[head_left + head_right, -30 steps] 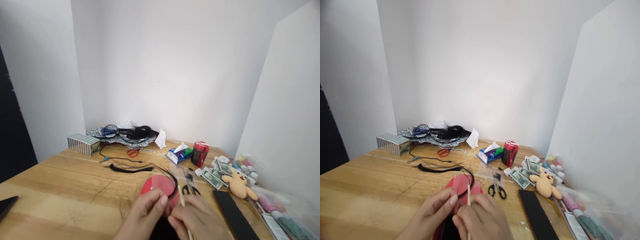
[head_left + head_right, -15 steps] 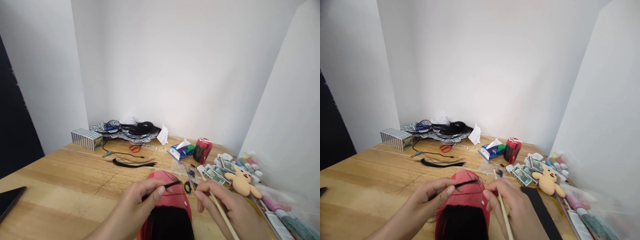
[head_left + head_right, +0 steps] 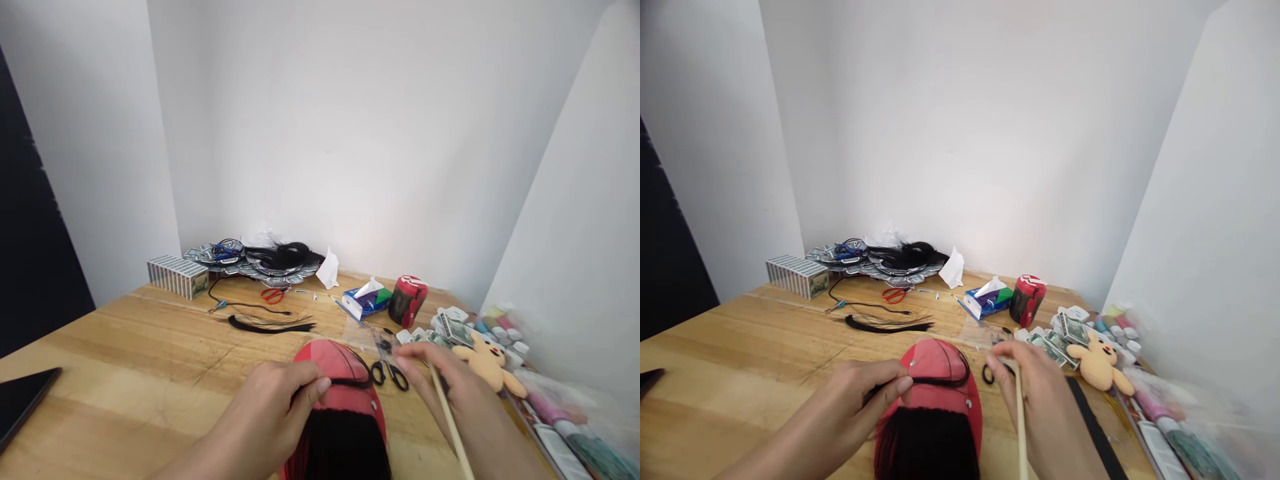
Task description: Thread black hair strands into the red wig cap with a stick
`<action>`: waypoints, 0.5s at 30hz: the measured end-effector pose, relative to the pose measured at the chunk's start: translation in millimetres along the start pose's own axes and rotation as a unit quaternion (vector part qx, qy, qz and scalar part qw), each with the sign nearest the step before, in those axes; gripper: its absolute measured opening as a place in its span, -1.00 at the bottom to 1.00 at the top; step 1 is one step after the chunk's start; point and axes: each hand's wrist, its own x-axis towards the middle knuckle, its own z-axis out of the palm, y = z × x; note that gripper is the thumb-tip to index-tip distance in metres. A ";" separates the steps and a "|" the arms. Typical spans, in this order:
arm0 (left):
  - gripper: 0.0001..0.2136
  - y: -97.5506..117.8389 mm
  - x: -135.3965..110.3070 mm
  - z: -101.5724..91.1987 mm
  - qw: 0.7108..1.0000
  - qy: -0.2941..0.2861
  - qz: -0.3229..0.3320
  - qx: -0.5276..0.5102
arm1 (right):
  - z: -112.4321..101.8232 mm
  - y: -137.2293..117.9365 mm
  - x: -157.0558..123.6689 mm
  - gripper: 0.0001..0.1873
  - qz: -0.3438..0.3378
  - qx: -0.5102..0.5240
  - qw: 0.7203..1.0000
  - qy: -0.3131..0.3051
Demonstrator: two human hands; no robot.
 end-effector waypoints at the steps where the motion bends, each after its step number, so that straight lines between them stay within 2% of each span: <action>1: -0.66 -1.1 -0.1 1.5 1.000 0.003 0.003 0.010 | -2.6 -0.1 -1.8 -0.71 -0.025 -0.033 0.997 0.066; 3: -0.66 -2.9 -0.5 5.6 1.000 0.002 0.014 0.022 | -5.4 -4.8 -7.7 -0.72 -0.099 -0.092 0.980 0.144; 4: -0.66 -3.4 -0.8 8.0 1.000 -0.003 0.019 0.021 | -4.3 -9.3 -11.3 -0.72 -0.150 -0.109 0.972 0.145; 7: -0.68 -2.8 -1.9 13.9 0.999 -0.024 0.038 -0.007 | 11.8 -25.9 -21.1 -0.69 -0.304 -0.131 0.939 0.096; 8: -0.69 -1.9 -2.3 15.0 0.998 -0.031 0.046 -0.020 | 20.0 -30.7 -23.3 -0.67 -0.328 -0.135 0.931 0.089; 10: -0.69 0.6 -3.0 15.4 0.997 -0.041 0.054 -0.042 | 35.9 -37.0 -25.7 -0.75 -0.327 -0.122 0.935 0.055; 12: -0.69 3.6 -3.6 13.3 0.995 -0.054 0.052 -0.066 | 45.0 -38.4 -25.2 -0.83 -0.279 -0.071 0.958 -0.002; 15: -0.78 7.6 -4.7 7.5 0.988 -0.078 0.049 -0.126 | 38.7 -33.6 -19.1 -0.67 -0.172 0.035 0.979 -0.107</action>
